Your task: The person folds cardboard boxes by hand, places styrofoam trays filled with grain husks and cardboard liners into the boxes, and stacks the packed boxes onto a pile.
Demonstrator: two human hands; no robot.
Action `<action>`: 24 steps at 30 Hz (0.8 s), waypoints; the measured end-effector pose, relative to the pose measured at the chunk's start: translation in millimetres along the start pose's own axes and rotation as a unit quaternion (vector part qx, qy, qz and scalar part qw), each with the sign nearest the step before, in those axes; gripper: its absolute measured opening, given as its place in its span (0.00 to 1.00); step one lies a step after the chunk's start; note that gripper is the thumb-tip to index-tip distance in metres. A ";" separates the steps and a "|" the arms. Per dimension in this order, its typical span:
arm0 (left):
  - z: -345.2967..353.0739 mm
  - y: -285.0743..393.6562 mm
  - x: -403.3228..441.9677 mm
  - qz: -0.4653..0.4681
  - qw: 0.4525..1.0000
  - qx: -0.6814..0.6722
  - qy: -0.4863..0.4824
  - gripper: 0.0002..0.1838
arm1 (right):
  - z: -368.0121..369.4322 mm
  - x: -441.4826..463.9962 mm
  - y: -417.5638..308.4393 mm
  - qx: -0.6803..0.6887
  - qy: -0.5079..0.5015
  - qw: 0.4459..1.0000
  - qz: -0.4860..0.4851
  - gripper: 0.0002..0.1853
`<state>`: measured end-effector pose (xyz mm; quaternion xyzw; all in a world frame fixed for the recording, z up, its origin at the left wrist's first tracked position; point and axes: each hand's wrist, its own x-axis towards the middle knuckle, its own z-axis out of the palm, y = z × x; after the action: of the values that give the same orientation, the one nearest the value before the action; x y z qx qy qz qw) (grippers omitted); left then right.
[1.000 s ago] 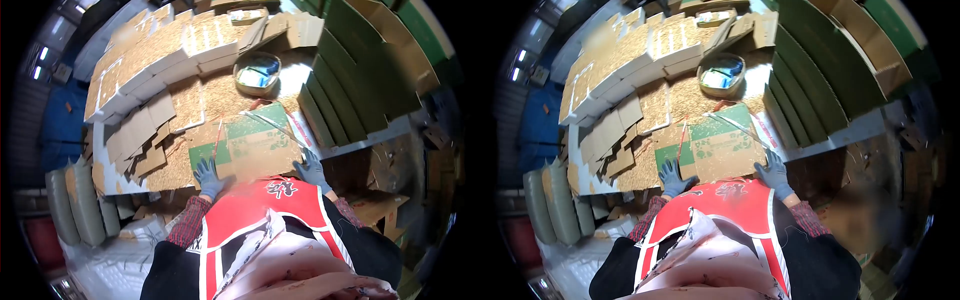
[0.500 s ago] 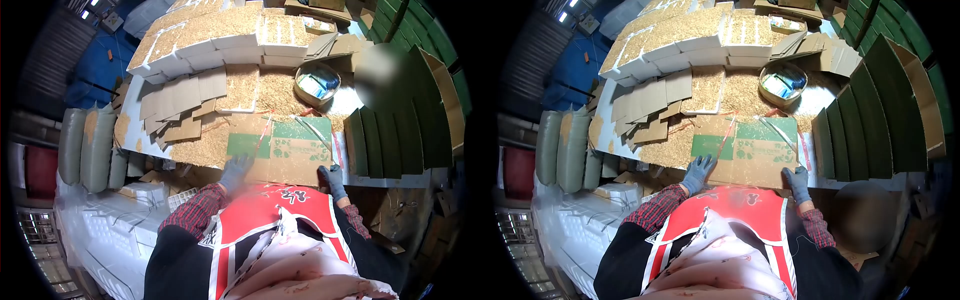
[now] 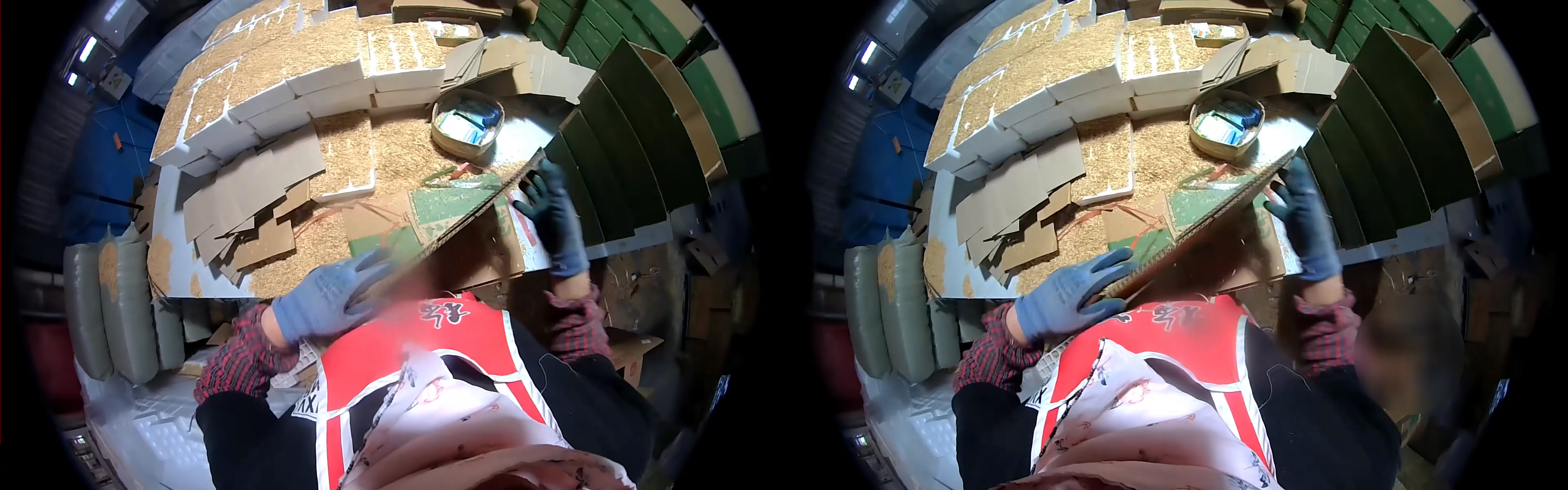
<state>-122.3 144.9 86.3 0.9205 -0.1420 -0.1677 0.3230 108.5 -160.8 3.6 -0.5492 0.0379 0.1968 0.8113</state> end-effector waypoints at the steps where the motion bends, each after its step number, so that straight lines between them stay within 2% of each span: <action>1: 1.9 -9.4 6.7 0.028 0.998 -0.061 -0.016 0.35 | 31.5 -2.5 14.7 -0.179 0.020 0.983 -0.046 0.51; 3: 39.2 -37.9 20.7 0.015 0.952 -0.306 -0.014 0.37 | 46.3 21.9 56.3 -0.309 0.038 0.945 -0.101 0.57; 4: 51.0 -42.2 26.0 0.008 0.907 -0.421 -0.013 0.39 | 43.9 40.5 80.2 -0.267 0.035 0.957 -0.111 0.61; 5: 56.0 -34.8 27.7 -0.044 0.851 -0.523 0.008 0.40 | 50.4 38.0 76.2 -0.226 0.013 0.964 -0.141 0.62; 8: 56.8 -47.9 33.4 -0.048 0.787 -0.614 0.025 0.38 | 53.2 -0.6 33.6 -0.206 -0.069 0.968 -0.126 0.45; 10: 52.4 -39.1 33.9 -0.037 0.753 -0.646 0.121 0.35 | 16.8 -1.8 46.6 -0.274 -0.033 0.943 -0.186 0.35; 12: 60.8 -33.7 40.5 0.037 0.728 -0.638 0.248 0.34 | 8.2 -21.2 45.9 -0.240 0.033 0.937 -0.253 0.31; 13: 60.1 -36.8 49.0 0.036 0.751 -0.587 0.300 0.34 | 10.5 -31.0 31.9 -0.325 0.045 0.900 -0.288 0.26; 14: 62.5 -29.7 55.7 0.042 0.706 -0.623 0.334 0.31 | 16.6 -35.3 27.5 -0.360 0.022 0.873 -0.329 0.22; 15: 68.8 -39.8 67.9 0.016 0.731 -0.548 0.407 0.29 | 23.9 -37.3 24.2 -0.403 -0.073 0.859 -0.308 0.20; 17: 77.3 -48.7 93.6 -0.026 0.735 -0.414 0.535 0.25 | 21.0 -27.3 34.5 -0.461 -0.264 0.813 -0.240 0.12; 18: 73.4 -41.8 105.8 -0.018 0.745 -0.200 0.636 0.24 | 9.5 -21.2 42.6 -0.553 -0.331 0.704 -0.298 0.10; 20: 52.3 -11.3 103.7 0.053 0.791 0.080 0.605 0.23 | 13.0 -15.7 40.5 -0.524 -0.352 0.703 -0.328 0.09; 21: 53.9 -12.7 113.1 0.146 0.851 0.099 0.495 0.22 | 12.6 -19.4 33.7 -0.422 -0.297 0.843 -0.150 0.11; 22: 61.4 -16.8 128.7 0.236 0.890 0.114 0.373 0.21 | 1.3 -25.5 21.6 -0.316 -0.279 0.901 -0.101 0.16; 23: 84.2 -31.1 150.3 0.261 0.914 0.105 0.292 0.19 | -12.0 -29.7 20.6 -0.222 -0.254 0.939 -0.061 0.22; 24: 98.5 -42.4 159.9 0.225 0.947 0.105 0.203 0.17 | -25.2 -36.8 20.2 -0.129 -0.227 0.965 -0.019 0.28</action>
<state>-10.8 63.7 -48.0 0.9079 -0.2936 0.1153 0.2760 71.2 -187.4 -13.7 -0.5905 -0.1837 0.3038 0.7247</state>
